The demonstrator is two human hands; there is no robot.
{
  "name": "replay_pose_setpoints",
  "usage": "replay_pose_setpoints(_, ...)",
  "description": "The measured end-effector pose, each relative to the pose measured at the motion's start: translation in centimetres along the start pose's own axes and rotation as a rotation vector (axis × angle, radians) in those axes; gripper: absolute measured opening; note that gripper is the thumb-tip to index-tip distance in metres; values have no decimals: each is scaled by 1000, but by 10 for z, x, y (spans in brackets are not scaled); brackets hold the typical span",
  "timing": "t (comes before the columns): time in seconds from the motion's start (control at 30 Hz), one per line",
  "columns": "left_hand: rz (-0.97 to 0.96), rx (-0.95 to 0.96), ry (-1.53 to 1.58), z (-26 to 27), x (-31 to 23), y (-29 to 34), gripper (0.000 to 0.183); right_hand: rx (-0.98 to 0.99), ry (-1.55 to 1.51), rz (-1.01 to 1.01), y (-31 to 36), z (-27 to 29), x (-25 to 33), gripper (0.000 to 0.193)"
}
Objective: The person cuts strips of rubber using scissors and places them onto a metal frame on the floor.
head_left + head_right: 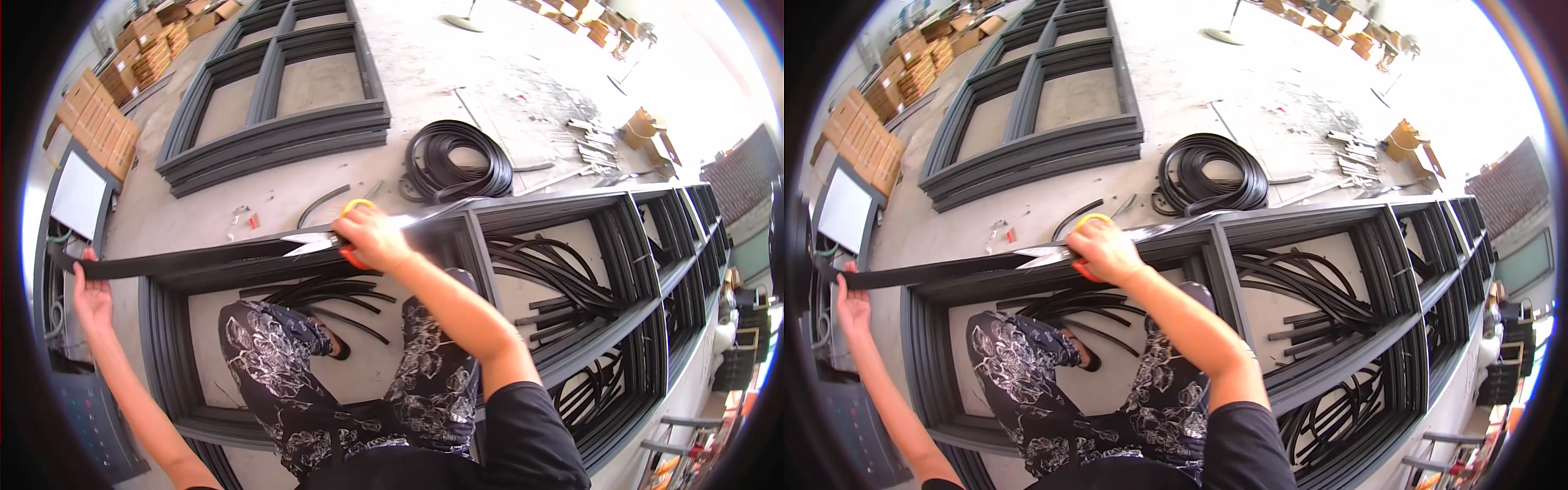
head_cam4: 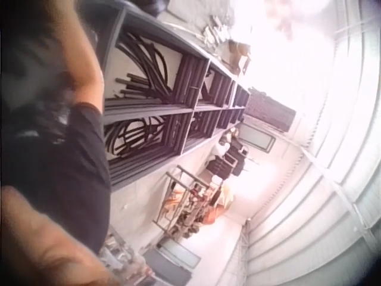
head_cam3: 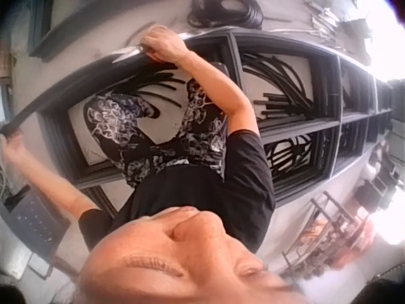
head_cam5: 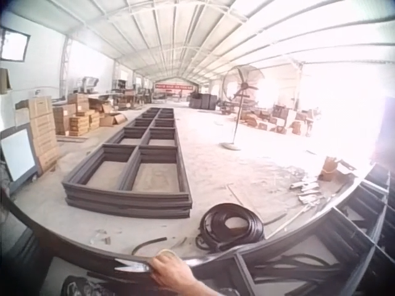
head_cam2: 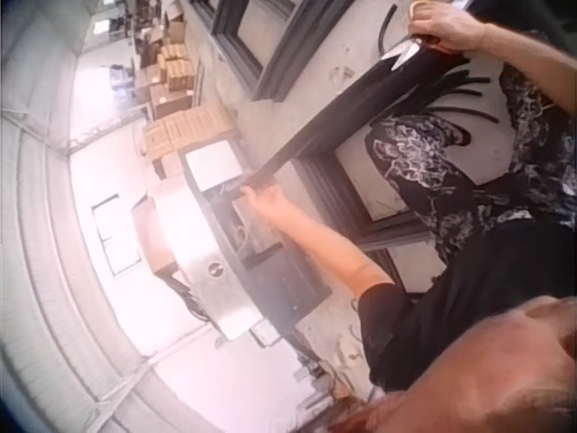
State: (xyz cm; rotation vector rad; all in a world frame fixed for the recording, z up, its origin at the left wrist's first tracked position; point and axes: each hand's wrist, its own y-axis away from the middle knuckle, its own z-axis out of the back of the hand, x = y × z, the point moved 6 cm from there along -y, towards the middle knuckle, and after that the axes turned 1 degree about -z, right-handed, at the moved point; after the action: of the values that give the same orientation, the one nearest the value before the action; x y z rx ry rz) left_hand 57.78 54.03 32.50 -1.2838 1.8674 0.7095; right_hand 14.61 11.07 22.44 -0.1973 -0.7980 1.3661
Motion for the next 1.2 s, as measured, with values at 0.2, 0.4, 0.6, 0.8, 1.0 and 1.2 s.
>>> replay_pose_setpoints(0.2,-75,-318,9,150,28,-51,11,408,243,-63,26,7,-80,25)
replay_pose_setpoints(0.4,243,-431,58,109,261,-76,7,267,455,-343,136,85,-202,27)
replay_pose_setpoints(0.6,454,-845,180,94,327,-64,14,471,286,-556,133,54,-225,45)
replay_pose_setpoints(0.8,166,-1035,346,157,345,-91,15,439,200,-620,115,26,-249,52)
replay_pose_setpoints(1.0,-20,-1184,301,206,345,-106,13,414,194,-555,103,5,-248,51)
replay_pose_setpoints(1.2,-40,-1223,308,218,345,-121,19,448,146,-652,100,-7,-256,49)
